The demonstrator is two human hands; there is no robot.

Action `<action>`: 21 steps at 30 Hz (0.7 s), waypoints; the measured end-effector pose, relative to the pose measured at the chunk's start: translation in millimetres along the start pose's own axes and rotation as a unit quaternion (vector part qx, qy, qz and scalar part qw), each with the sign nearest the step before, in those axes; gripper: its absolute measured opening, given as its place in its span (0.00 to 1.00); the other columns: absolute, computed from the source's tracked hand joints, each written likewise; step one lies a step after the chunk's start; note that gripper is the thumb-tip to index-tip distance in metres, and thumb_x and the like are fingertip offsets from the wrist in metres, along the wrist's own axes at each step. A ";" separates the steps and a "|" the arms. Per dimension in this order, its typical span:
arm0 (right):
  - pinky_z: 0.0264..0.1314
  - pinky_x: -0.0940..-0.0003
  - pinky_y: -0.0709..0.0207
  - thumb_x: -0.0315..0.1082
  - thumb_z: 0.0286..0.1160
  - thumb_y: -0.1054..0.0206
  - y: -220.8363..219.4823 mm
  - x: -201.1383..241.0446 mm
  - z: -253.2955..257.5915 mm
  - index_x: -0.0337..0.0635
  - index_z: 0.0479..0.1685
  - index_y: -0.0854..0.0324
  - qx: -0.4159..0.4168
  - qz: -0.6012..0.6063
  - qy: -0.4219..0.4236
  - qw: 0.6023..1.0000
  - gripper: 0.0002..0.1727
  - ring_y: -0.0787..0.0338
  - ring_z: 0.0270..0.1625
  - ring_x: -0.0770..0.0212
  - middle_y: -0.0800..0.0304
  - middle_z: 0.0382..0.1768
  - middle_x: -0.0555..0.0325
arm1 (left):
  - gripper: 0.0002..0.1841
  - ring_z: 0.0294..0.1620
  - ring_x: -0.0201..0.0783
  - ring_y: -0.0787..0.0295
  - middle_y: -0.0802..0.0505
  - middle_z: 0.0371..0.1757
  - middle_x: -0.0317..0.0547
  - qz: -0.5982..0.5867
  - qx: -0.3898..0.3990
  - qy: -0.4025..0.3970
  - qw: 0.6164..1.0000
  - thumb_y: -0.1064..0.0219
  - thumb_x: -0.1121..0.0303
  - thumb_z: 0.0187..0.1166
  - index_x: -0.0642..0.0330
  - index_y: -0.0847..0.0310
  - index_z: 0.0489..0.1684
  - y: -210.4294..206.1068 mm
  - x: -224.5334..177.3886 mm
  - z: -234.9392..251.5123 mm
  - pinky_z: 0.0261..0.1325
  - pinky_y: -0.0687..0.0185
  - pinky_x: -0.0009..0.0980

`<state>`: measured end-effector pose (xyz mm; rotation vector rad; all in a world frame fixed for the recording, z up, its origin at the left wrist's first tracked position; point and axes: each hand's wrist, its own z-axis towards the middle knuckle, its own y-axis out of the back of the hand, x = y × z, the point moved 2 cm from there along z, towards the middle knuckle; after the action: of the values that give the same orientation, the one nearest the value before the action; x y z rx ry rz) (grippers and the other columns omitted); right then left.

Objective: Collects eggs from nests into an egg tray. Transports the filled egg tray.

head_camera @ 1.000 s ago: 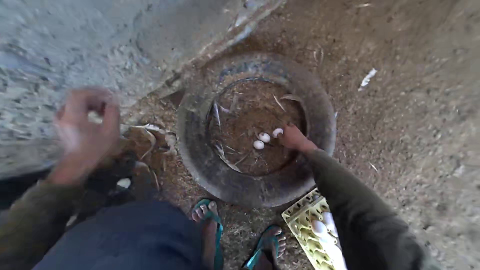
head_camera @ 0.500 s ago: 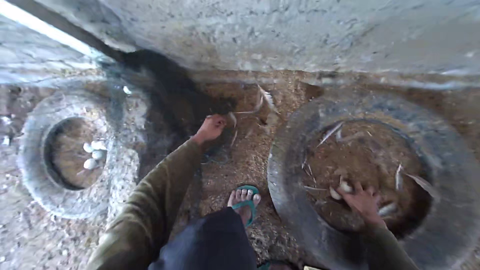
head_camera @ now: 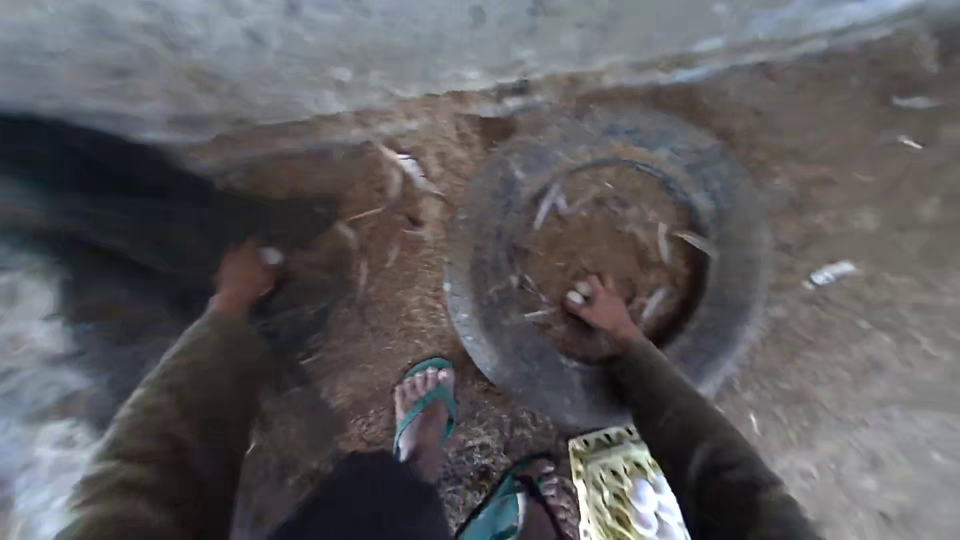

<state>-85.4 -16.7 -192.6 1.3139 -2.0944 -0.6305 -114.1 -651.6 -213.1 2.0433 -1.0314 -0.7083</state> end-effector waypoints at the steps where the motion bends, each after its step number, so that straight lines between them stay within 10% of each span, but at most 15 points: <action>1: 0.72 0.33 0.24 0.58 0.73 0.27 -2.2 -5.3 3.0 0.53 0.81 0.27 0.001 0.017 -0.001 1.000 0.38 0.22 0.76 0.32 0.40 0.87 0.34 | 0.32 0.71 0.87 0.27 0.22 0.69 0.87 -0.008 -0.010 -0.002 1.000 0.24 0.64 0.77 0.68 0.30 0.78 3.2 -4.5 -2.9 0.66 0.35 0.83; 4: 0.71 0.34 0.23 0.48 0.86 0.38 -9.5 -22.0 12.9 0.51 0.78 0.24 -0.002 0.076 0.003 0.997 0.25 0.20 0.74 0.32 0.35 0.84 0.34 | 0.31 0.71 0.75 0.22 0.21 0.71 0.81 -0.151 -0.031 0.073 0.985 0.35 0.53 0.85 0.67 0.31 0.80 26.6 -25.7 -24.7 0.69 0.29 0.74; 7: 0.71 0.34 0.23 0.40 0.84 0.35 -6.4 -26.6 14.9 0.44 0.81 0.32 0.008 0.154 -0.016 0.988 0.28 0.17 0.72 0.34 0.25 0.77 0.33 | 0.24 0.50 0.42 0.11 0.13 0.59 0.47 -0.394 0.017 0.086 0.915 0.55 0.48 0.89 0.51 0.31 0.73 55.3 -58.1 -43.6 0.51 0.13 0.45; 12: 0.58 0.42 0.16 0.40 0.88 0.39 7.4 -48.8 -4.2 0.51 0.91 0.47 -0.030 0.353 -0.040 0.934 0.34 0.10 0.58 0.43 0.18 0.70 0.38 | 0.14 0.45 0.39 0.06 0.05 0.41 0.33 -0.525 0.259 -0.208 0.784 0.46 0.50 0.79 0.36 0.12 0.37 61.2 -182.7 -71.4 0.44 0.07 0.40; 14: 0.35 0.64 0.16 0.41 0.91 0.46 14.4 -61.9 -20.1 0.59 0.90 0.43 -0.034 0.525 -0.037 0.850 0.29 0.12 0.37 0.60 0.12 0.54 0.51 | 0.22 0.34 0.33 0.07 0.07 0.29 0.30 -0.492 0.332 -0.229 0.772 0.54 0.54 0.85 0.40 0.14 0.25 36.3 -272.7 -102.0 0.40 0.08 0.34; 16: 0.25 0.75 0.20 0.41 0.89 0.54 15.5 -70.9 -41.2 0.60 0.82 0.31 -0.019 0.724 0.007 0.689 0.25 0.13 0.31 0.67 0.09 0.48 0.57 | 0.19 0.28 0.33 0.10 0.08 0.27 0.37 -0.356 0.389 -0.272 0.805 0.53 0.62 0.89 0.53 0.14 0.34 -2.9 -347.3 -128.2 0.37 0.09 0.32; 19: 0.18 0.75 0.24 0.49 0.82 0.55 24.3 -79.1 -68.4 0.56 0.74 0.25 -0.022 0.868 0.128 0.479 0.26 0.13 0.27 0.64 0.09 0.54 0.51 | 0.15 0.52 0.42 0.08 0.09 0.60 0.50 -0.044 0.378 -0.443 0.812 0.40 0.65 0.90 0.57 0.16 0.68 -80.5 -432.6 -158.5 0.58 0.11 0.44; 21: 0.18 0.76 0.24 0.60 0.78 0.44 37.1 -87.8 -85.7 0.59 0.77 0.28 -0.027 0.859 0.222 0.461 0.31 0.13 0.27 0.64 0.11 0.58 0.50 | 0.20 0.72 0.54 0.17 0.17 0.75 0.56 0.062 0.328 -0.536 0.776 0.36 0.65 0.86 0.55 0.20 0.76 -137.8 -463.1 -167.0 0.74 0.23 0.56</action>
<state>-19.6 71.0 -126.2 -0.9651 -1.7088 0.5469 -176.2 -147.0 -158.5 1.9992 -2.2918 -1.7211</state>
